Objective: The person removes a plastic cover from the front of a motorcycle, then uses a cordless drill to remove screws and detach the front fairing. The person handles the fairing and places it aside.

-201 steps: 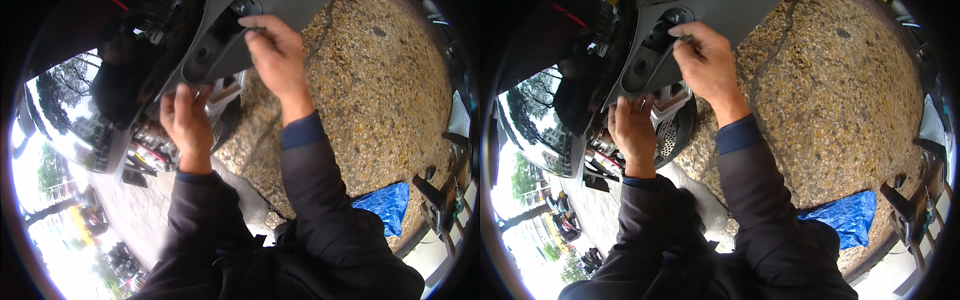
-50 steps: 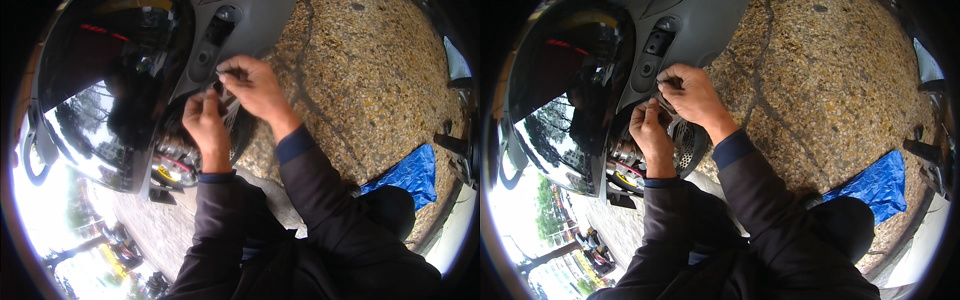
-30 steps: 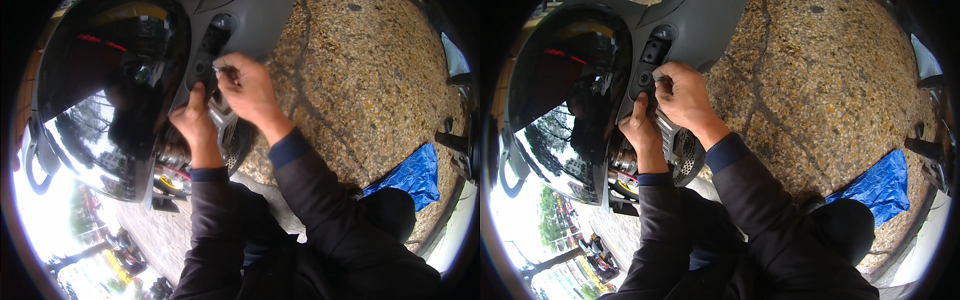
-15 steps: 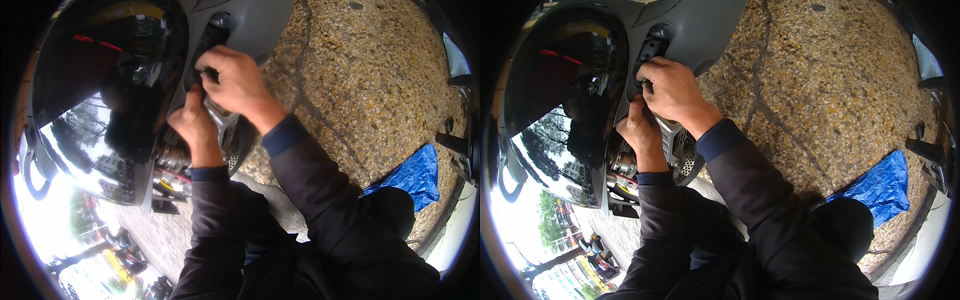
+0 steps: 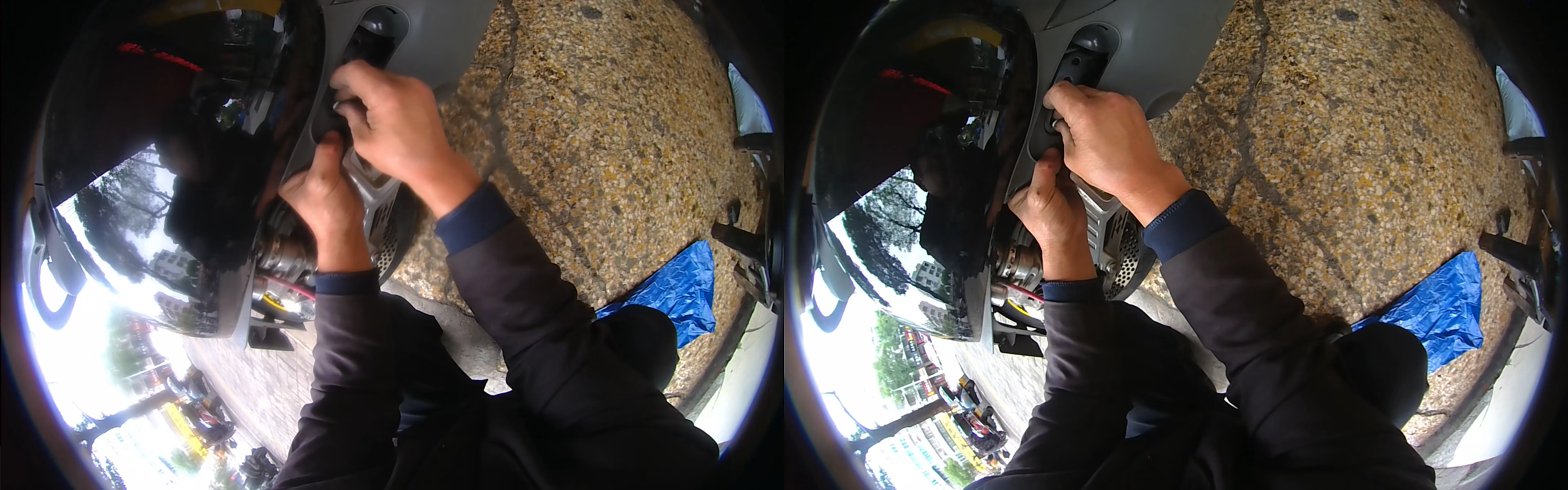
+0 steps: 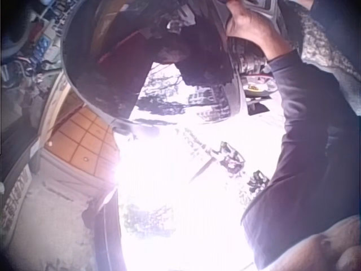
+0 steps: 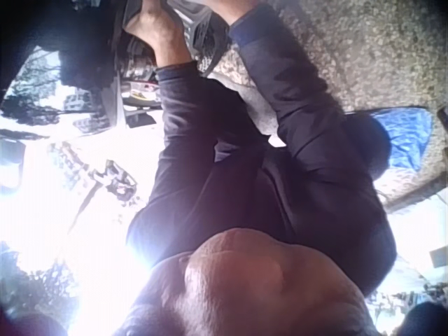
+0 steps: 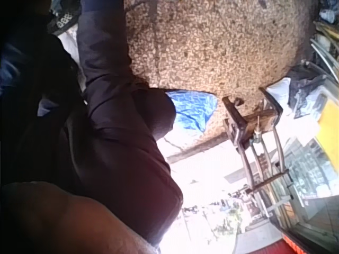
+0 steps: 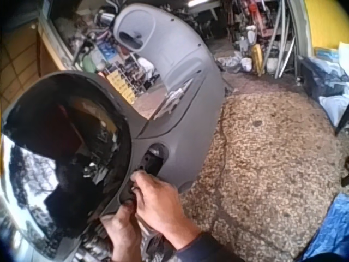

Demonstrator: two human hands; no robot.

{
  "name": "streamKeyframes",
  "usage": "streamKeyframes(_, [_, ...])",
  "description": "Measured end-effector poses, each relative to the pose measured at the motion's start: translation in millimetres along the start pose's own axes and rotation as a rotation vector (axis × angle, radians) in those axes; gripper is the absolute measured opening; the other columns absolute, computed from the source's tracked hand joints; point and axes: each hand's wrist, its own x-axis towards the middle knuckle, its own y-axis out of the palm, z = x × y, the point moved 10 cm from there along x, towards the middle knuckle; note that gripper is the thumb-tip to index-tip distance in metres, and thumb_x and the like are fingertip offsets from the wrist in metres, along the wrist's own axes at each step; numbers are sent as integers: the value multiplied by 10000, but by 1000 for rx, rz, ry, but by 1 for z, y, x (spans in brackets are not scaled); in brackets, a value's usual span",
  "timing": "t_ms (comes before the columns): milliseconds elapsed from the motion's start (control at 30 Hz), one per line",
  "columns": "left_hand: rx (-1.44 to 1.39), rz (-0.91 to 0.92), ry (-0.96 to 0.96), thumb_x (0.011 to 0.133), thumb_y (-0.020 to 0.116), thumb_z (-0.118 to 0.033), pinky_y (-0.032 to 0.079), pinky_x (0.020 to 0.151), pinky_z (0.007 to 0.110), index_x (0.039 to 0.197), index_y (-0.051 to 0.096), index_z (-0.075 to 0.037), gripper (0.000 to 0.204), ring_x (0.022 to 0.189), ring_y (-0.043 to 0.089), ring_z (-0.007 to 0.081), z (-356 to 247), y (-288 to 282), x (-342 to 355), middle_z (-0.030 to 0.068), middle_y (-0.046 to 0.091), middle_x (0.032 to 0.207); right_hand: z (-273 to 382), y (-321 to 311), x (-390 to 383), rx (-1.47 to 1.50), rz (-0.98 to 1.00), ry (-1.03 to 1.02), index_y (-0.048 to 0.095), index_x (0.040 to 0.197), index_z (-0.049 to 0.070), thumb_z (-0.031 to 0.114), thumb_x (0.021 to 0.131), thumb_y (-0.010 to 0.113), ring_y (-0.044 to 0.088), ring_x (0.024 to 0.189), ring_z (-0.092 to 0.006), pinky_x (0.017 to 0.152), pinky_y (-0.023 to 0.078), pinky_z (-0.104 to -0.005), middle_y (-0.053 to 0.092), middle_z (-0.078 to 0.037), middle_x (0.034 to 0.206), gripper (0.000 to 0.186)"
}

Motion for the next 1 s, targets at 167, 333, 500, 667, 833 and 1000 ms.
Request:
streamKeyframes(167, [-107,50,17,819,645,-45,434,1074,390,1330,508,80,543,1182,591,268,0,5,2,166,596,1298,-2,0,-2,2,-31,14,614,987,75,-15,772,684,707,779,-297,663,566,-373,713,-99,843,244])
streamKeyframes(333, [-100,48,-25,831,633,-35,434,1075,389,1315,521,85,512,1185,588,269,6,0,1,174,595,1295,-3,-2,-3,14,-70,30,614,994,69,1,771,681,695,748,-302,633,554,-392,705,-94,829,243])
streamKeyframes(500, [-57,34,-48,856,593,-3,466,1040,388,1287,529,112,451,1157,605,272,7,-2,0,184,600,1278,-5,-2,-3,48,-73,50,608,995,64,-8,764,671,694,736,-295,623,551,-394,706,-87,817,250])
streamKeyframes(667, [-285,-33,-120,862,571,27,496,1005,368,1238,558,127,389,1123,624,254,15,5,-8,188,621,1234,-9,-5,-3,110,-81,73,604,987,61,-22,762,659,695,730,-286,618,549,-385,704,-82,792,247])
streamKeyframes(833, [-255,-90,-183,868,565,37,518,970,340,1197,583,126,341,1083,641,234,17,3,-13,171,638,1197,-7,-6,-3,62,-63,79,608,974,54,2,752,680,695,731,-287,629,552,-390,703,-85,778,239])
streamKeyframes(1000, [-183,-122,-170,857,566,45,522,871,297,1135,614,114,290,981,649,193,8,3,-19,136,661,1108,-5,-7,-3,27,-56,127,631,1004,76,43,729,753,706,736,-279,641,561,-344,714,-91,815,303])
